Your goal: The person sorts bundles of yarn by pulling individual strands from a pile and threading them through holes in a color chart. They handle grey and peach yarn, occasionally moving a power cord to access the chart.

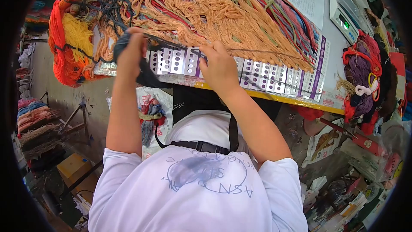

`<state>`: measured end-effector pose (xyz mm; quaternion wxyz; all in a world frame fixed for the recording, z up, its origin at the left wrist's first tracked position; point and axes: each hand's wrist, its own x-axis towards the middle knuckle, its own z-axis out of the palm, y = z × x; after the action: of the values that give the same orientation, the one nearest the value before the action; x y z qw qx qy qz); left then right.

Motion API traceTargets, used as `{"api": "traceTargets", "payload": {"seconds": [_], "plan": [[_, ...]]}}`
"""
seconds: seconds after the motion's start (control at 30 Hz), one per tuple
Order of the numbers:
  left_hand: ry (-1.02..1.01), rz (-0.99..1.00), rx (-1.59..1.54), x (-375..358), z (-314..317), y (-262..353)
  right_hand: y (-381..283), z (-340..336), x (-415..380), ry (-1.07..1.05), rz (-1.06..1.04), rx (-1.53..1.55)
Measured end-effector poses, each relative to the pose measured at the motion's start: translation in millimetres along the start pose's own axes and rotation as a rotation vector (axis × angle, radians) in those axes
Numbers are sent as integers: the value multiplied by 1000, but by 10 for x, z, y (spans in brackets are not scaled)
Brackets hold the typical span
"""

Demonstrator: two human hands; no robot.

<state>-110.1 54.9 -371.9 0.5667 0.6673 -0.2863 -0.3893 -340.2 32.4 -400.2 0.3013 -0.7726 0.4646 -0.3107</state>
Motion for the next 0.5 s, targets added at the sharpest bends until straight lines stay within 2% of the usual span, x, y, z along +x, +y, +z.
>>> {"api": "traceTargets", "payload": {"seconds": [0.07,0.1,0.17,0.2,0.27,0.33,0.4,0.43,0.5], "plan": [[9,-109,-318,82,-181,165,-16,-12,1,-50,-23,-218],[11,-103,-318,69,-192,191,-25,-10,3,-47,-29,-217],[-162,-194,-620,11,-226,237,-31,9,14,-7,-70,-303],[-162,-188,-619,-17,-209,235,-24,16,32,-3,-74,-301],[-297,-347,-842,-110,-69,201,-3,20,80,63,-221,-406],[-270,-386,-818,-202,108,209,-12,9,126,73,-257,-396],[-592,-346,-676,-185,211,8,-37,-26,173,80,-299,-391],[-593,-339,-684,-185,293,-45,-70,-58,188,104,-291,-306],[-707,-199,-245,-233,479,-77,-116,-111,194,125,-284,-227]]}}
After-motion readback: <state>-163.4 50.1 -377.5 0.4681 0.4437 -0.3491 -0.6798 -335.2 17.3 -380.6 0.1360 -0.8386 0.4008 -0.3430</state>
